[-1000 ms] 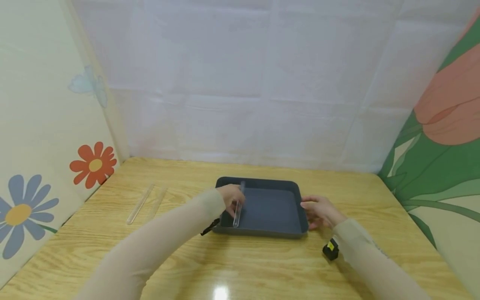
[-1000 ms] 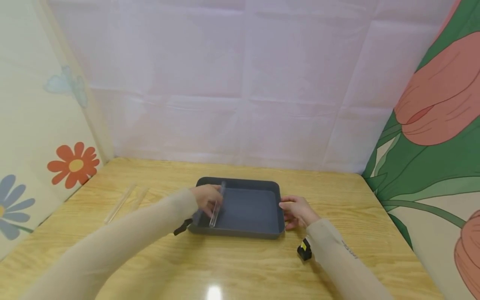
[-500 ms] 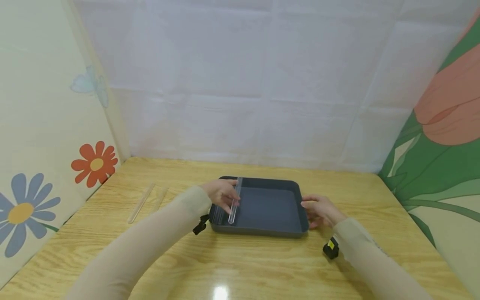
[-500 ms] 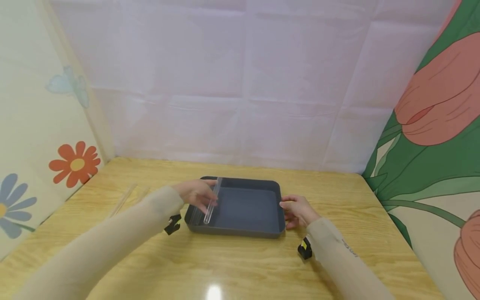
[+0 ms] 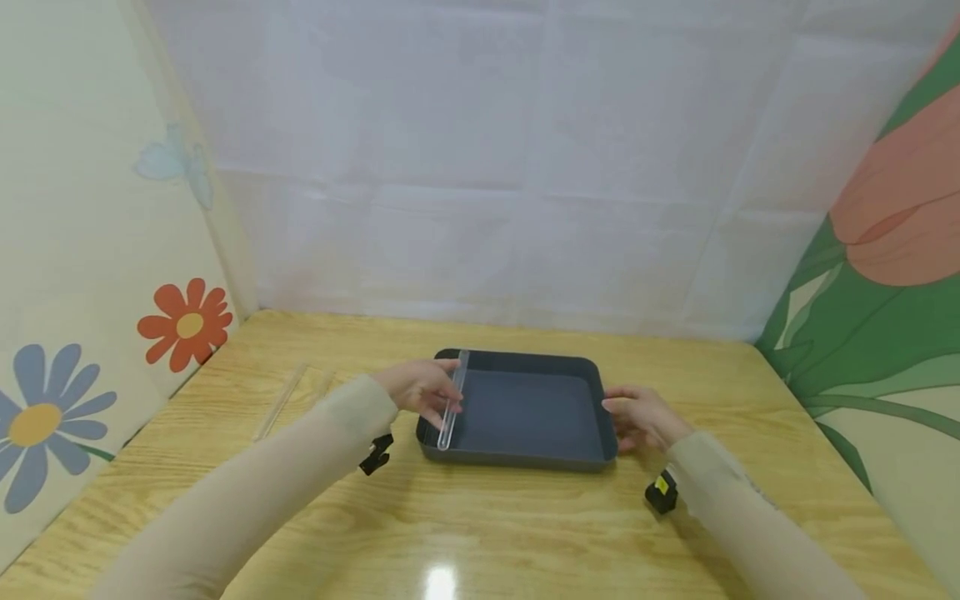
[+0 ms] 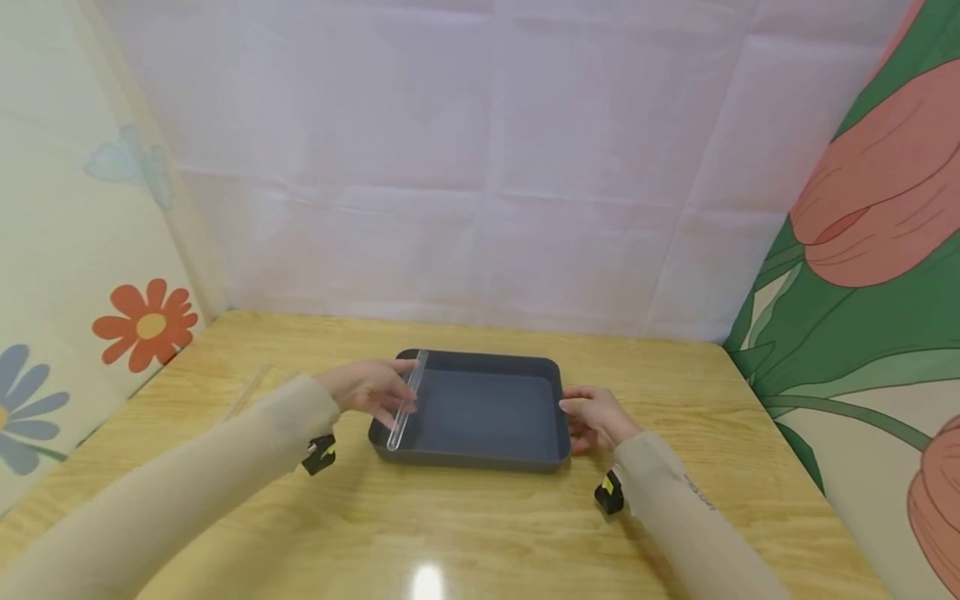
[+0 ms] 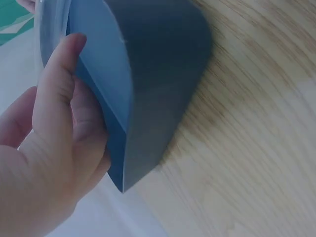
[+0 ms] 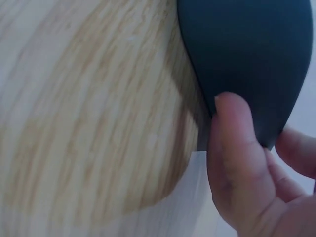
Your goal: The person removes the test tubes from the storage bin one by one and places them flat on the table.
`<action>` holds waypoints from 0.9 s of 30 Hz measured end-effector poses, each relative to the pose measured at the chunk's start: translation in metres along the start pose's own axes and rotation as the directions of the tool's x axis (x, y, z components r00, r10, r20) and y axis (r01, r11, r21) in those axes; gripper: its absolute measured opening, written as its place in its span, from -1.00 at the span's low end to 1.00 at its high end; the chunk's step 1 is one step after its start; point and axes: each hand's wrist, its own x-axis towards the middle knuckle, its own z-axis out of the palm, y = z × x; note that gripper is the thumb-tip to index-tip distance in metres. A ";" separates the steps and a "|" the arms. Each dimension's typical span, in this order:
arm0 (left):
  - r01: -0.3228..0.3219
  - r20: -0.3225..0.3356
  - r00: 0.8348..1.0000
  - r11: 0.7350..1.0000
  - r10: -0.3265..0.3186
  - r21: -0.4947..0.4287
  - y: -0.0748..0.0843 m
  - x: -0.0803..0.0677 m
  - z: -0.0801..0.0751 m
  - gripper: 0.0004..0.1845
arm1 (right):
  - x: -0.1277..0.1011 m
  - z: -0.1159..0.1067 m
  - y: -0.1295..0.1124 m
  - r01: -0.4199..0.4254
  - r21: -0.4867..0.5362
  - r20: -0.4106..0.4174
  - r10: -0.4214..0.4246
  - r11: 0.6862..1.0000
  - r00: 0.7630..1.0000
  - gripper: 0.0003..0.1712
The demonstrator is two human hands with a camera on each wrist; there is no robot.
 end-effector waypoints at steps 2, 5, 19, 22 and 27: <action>-0.002 0.000 1.000 1.000 0.002 -0.006 -0.002 -0.003 -0.004 -0.15 | 0.001 0.000 -0.001 0.002 -0.002 0.000 -0.002 1.000 1.000 -0.46; 0.000 0.013 1.000 1.000 0.001 -0.018 -0.004 -0.008 -0.009 -0.14 | 0.002 0.001 -0.002 0.003 0.002 -0.005 -0.003 1.000 1.000 -0.47; -0.030 0.036 0.999 0.998 0.032 -0.047 -0.015 -0.025 -0.027 -0.13 | -0.001 0.006 -0.010 0.033 -0.083 -0.029 -0.036 0.996 0.999 -0.36; -0.030 0.038 0.999 0.998 0.032 -0.046 -0.017 -0.028 -0.030 -0.12 | -0.001 0.006 -0.011 0.034 -0.101 -0.036 -0.037 0.994 0.999 -0.36; -0.038 0.026 0.999 0.999 0.039 -0.037 -0.021 -0.030 -0.035 -0.11 | -0.001 0.006 -0.012 0.027 -0.101 -0.039 -0.031 0.995 0.999 -0.36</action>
